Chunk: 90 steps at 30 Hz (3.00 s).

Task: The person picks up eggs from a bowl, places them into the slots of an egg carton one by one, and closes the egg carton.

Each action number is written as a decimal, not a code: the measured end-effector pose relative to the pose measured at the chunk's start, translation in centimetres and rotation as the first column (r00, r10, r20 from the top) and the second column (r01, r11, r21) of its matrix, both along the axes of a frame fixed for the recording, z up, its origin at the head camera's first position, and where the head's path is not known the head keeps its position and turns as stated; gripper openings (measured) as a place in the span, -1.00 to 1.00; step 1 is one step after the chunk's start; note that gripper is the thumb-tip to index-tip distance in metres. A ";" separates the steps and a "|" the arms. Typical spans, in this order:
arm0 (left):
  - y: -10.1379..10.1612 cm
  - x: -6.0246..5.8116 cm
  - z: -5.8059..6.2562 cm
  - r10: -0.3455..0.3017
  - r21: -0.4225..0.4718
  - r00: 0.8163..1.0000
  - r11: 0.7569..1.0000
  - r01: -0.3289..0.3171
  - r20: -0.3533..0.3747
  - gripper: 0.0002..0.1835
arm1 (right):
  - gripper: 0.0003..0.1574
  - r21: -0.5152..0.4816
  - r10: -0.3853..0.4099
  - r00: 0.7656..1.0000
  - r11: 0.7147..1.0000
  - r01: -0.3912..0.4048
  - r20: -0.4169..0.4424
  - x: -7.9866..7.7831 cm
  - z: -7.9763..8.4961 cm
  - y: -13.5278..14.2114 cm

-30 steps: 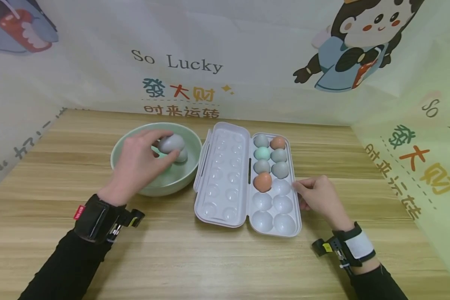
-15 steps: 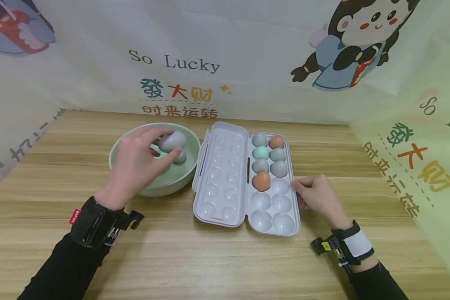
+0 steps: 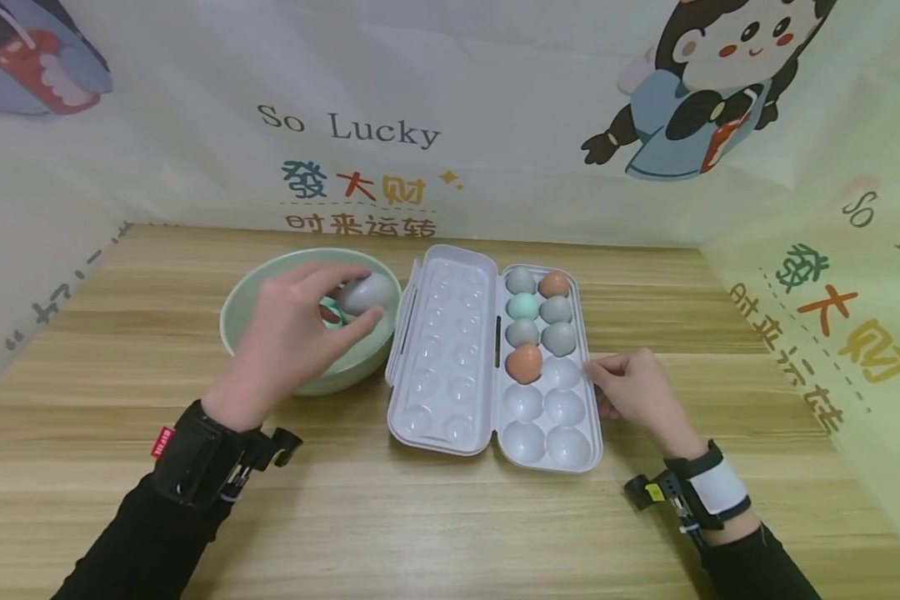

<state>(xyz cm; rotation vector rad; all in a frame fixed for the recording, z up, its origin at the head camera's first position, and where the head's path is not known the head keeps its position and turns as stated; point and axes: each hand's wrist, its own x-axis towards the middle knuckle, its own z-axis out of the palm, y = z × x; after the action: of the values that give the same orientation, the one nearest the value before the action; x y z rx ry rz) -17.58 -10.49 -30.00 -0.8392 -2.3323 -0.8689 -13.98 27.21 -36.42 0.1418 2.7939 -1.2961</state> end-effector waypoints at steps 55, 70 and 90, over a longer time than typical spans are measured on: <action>16.7 -2.0 4.0 -0.336 -0.743 0.915 0.550 0.382 0.222 -0.58 | -0.69 0.007 0.035 0.999 0.999 -0.035 -0.040 0.1 0.1 0.1; 20.6 -2.9 2.6 -0.380 -0.843 0.899 0.391 0.369 0.217 -0.77 | -0.72 0.022 0.042 0.998 0.999 -0.041 -0.038 0.0 -0.1 0.0; 23.2 -3.2 0.6 -0.434 -0.849 0.850 0.285 0.445 0.300 -0.73 | -0.72 0.048 0.052 0.996 0.998 -0.048 -0.070 0.1 -0.3 0.3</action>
<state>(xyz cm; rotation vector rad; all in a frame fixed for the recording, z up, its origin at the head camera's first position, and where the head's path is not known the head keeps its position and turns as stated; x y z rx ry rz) -20.73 12.70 -29.38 -2.0048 -2.5196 0.4173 -13.90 27.51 -36.76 0.0281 2.8683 -1.2503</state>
